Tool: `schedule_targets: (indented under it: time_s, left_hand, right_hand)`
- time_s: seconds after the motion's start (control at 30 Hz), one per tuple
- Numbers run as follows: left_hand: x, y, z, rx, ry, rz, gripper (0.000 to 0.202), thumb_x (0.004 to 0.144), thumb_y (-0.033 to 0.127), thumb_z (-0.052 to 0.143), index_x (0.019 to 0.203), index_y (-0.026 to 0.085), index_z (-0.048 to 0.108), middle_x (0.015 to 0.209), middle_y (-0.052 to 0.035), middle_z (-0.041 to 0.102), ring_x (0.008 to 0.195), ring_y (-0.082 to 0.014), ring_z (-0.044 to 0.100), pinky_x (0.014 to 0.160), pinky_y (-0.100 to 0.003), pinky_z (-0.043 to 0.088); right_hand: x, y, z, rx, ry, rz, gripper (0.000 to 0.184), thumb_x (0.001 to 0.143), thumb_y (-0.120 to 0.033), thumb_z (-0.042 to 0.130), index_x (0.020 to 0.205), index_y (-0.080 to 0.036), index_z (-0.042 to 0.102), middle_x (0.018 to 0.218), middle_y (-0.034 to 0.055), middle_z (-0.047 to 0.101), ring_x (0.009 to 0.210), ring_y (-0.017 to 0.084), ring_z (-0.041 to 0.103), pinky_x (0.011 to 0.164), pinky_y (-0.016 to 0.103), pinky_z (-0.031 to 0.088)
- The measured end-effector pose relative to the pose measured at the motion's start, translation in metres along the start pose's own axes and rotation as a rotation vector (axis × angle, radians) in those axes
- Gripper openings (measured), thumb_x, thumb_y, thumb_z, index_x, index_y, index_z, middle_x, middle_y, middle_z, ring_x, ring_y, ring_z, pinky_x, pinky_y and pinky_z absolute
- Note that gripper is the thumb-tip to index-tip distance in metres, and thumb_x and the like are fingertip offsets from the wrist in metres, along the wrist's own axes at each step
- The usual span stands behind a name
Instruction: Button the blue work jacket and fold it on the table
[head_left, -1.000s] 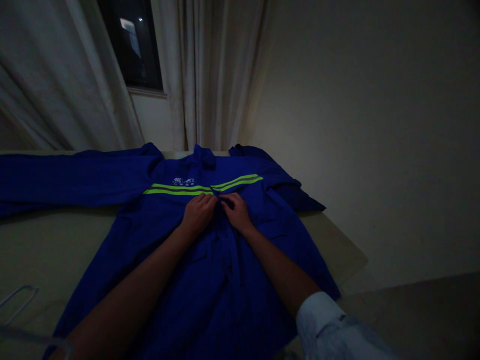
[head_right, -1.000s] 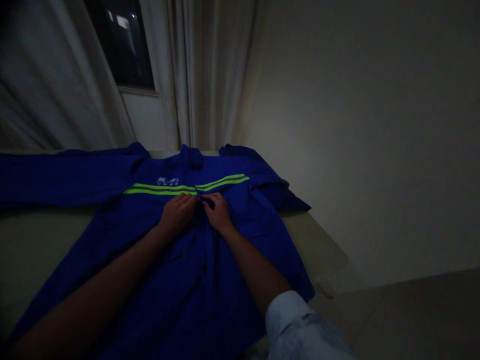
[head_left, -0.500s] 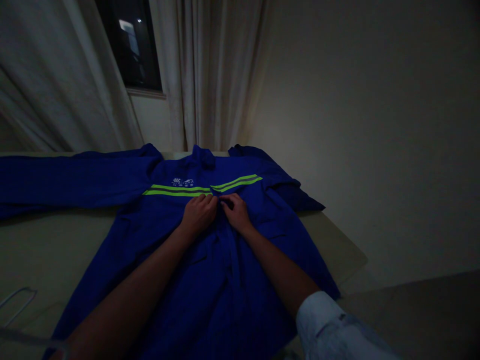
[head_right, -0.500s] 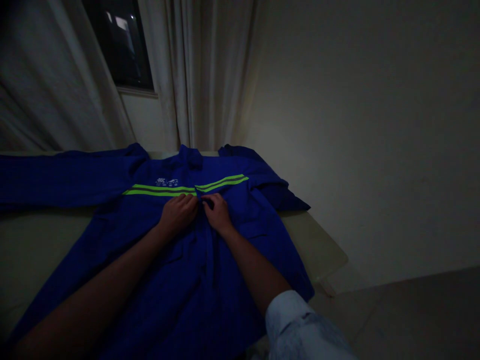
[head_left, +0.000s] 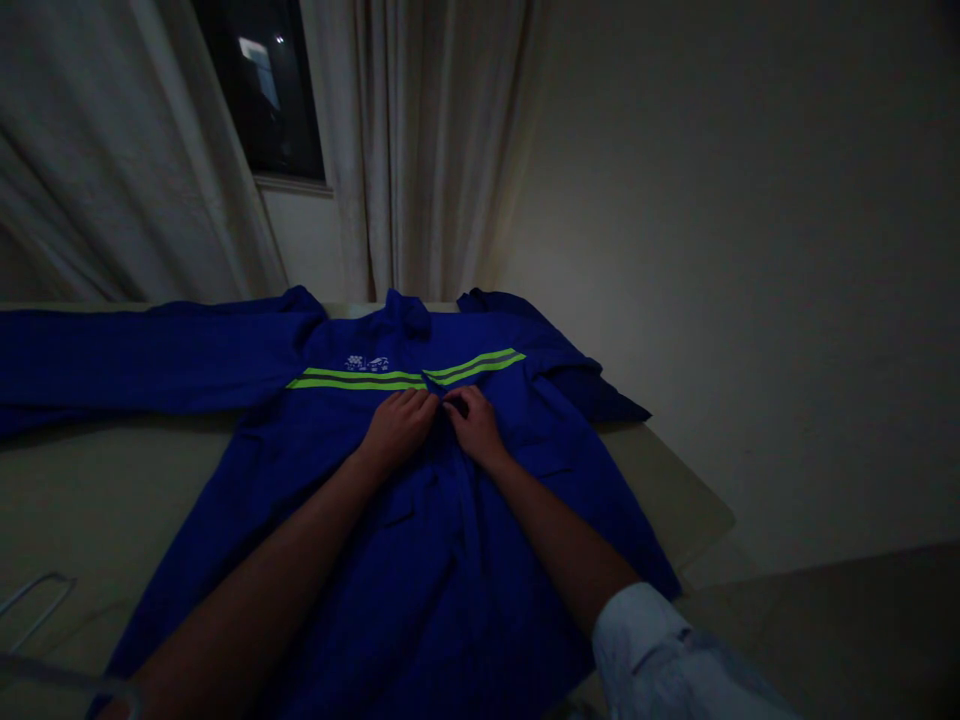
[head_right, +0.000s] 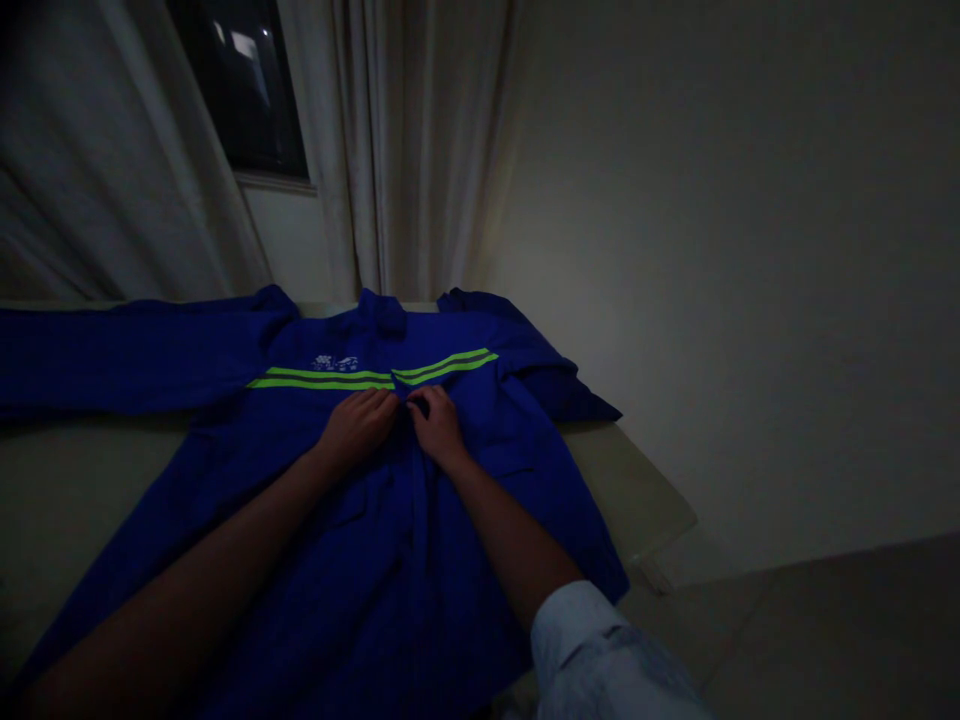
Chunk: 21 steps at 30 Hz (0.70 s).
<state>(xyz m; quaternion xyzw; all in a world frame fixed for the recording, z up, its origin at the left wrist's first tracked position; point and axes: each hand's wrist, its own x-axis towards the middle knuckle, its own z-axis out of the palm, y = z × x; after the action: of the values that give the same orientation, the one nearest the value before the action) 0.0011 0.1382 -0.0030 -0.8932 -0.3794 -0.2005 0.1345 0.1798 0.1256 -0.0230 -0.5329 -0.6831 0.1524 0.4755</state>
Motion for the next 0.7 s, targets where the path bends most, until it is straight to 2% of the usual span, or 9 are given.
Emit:
schedule_targets:
  time_s: [0.17,0.37,0.7]
  left_hand:
    - [0.0014,0.0008,0.0,0.028,-0.006,0.004,0.016,0.101,0.016,0.05,0.103,0.02,0.066,0.096,-0.0093,0.069,0.094,-0.0268,0.063,0.081,-0.038,0.046]
    - [0.0017,0.0029,0.0005,0.018,-0.025,-0.038,0.022,0.1,0.013,0.047,0.1,0.019,0.067,0.092,-0.0117,0.069,0.096,-0.0287,0.063,0.081,-0.039,0.044]
    - [0.0016,0.0036,0.0006,0.049,-0.038,0.005,0.027,0.101,0.018,0.047,0.119,0.021,0.067,0.104,-0.0113,0.07,0.094,-0.0289,0.063,0.079,-0.04,0.046]
  right_hand:
    - [0.0005,0.0005,0.0,0.02,-0.025,0.003,0.011,0.091,-0.013,0.064,0.092,-0.022,0.07,0.094,0.0031,0.066,0.09,0.02,0.064,0.087,0.033,0.052]
    - [-0.0006,0.0001,0.0005,0.052,-0.003,0.017,0.009,0.092,-0.018,0.066,0.096,-0.023,0.072,0.097,0.0031,0.068,0.092,0.02,0.065,0.088,0.033,0.052]
    - [-0.0003,-0.0007,-0.0003,0.055,-0.014,-0.008,0.014,0.094,-0.019,0.066,0.103,-0.022,0.076,0.102,0.0053,0.07,0.096,0.02,0.066,0.091,0.034,0.053]
